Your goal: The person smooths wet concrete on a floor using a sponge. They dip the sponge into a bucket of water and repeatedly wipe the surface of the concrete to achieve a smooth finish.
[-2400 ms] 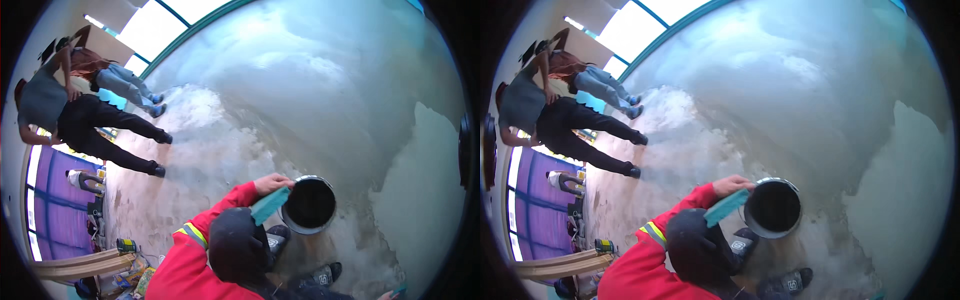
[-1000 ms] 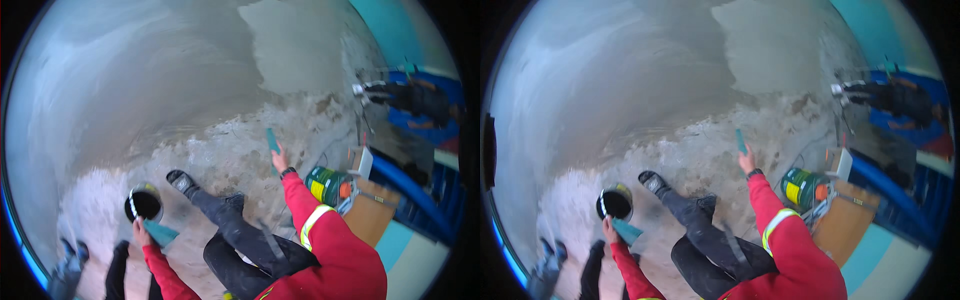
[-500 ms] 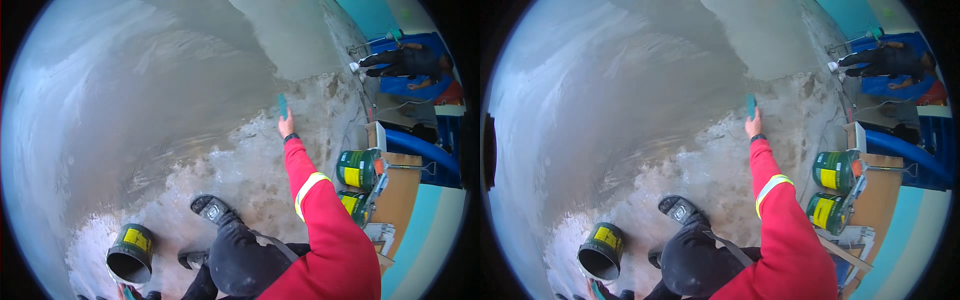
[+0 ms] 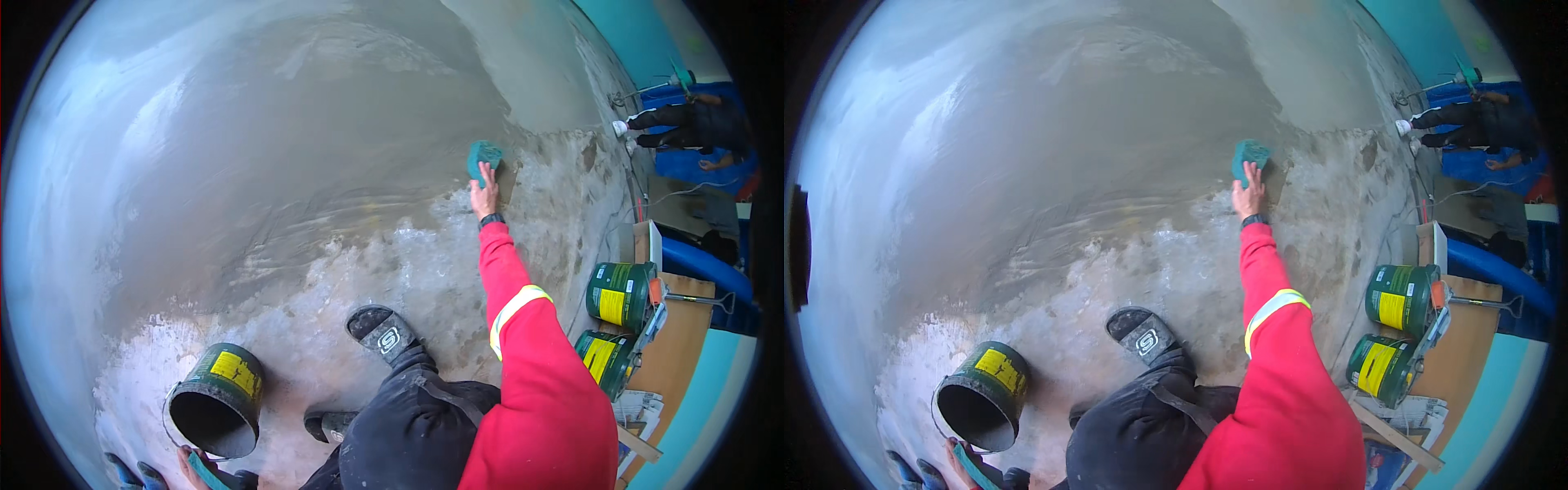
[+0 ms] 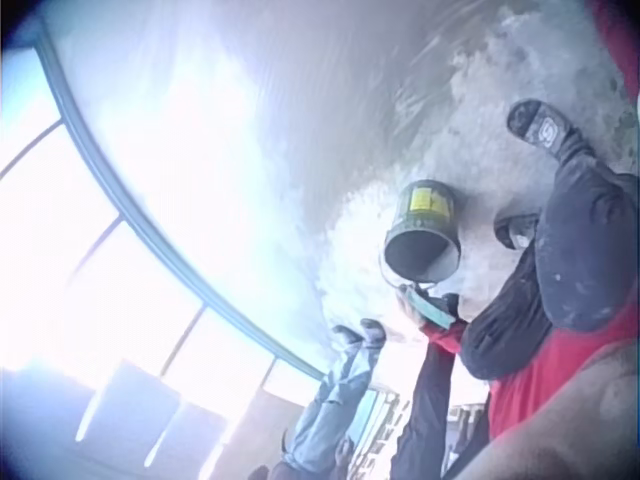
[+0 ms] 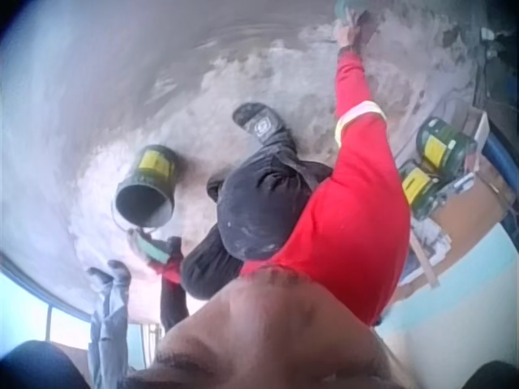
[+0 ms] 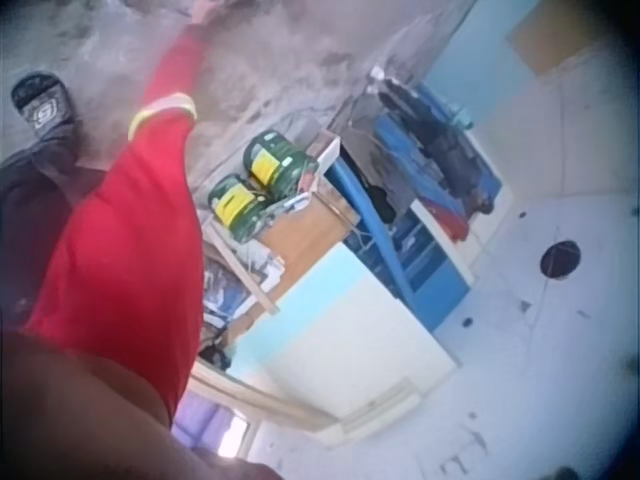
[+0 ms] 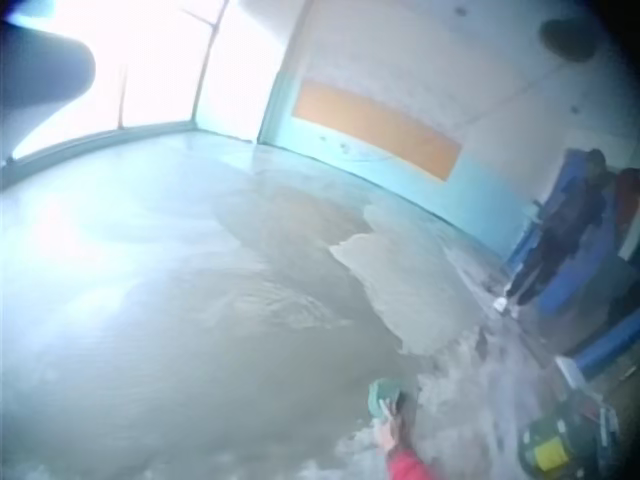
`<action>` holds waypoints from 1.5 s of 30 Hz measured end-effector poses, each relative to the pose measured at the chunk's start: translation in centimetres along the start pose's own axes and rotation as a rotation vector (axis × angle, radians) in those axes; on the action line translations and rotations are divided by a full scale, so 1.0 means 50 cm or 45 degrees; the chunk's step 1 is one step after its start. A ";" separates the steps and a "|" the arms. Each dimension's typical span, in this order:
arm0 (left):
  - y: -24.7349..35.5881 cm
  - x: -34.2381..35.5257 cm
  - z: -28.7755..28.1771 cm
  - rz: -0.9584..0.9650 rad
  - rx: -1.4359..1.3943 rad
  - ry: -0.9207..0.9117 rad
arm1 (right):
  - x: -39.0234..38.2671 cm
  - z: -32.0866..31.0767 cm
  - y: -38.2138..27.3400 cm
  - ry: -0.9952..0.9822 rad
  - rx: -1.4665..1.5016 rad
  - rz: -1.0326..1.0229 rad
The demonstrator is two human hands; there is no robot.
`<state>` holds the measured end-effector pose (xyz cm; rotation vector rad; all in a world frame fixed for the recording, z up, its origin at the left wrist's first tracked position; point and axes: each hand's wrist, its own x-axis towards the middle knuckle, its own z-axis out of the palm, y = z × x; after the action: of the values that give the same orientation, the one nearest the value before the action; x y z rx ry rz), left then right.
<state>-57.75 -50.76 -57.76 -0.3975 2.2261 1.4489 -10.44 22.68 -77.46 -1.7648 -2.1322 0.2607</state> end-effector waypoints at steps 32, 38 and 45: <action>-0.072 0.071 -0.065 0.042 0.081 -0.235 | 0.165 -0.184 0.128 0.324 0.486 -0.063; -0.011 0.042 -0.099 -0.106 0.163 -0.338 | 0.199 -0.100 0.164 0.165 0.485 0.186; -0.060 0.043 -0.071 0.194 -0.033 -0.131 | 0.156 -0.046 0.093 0.186 0.623 0.042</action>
<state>-58.92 -55.23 -60.00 -0.1602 2.1972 1.5404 -6.53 31.01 -75.84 -1.4812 -1.7495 0.5873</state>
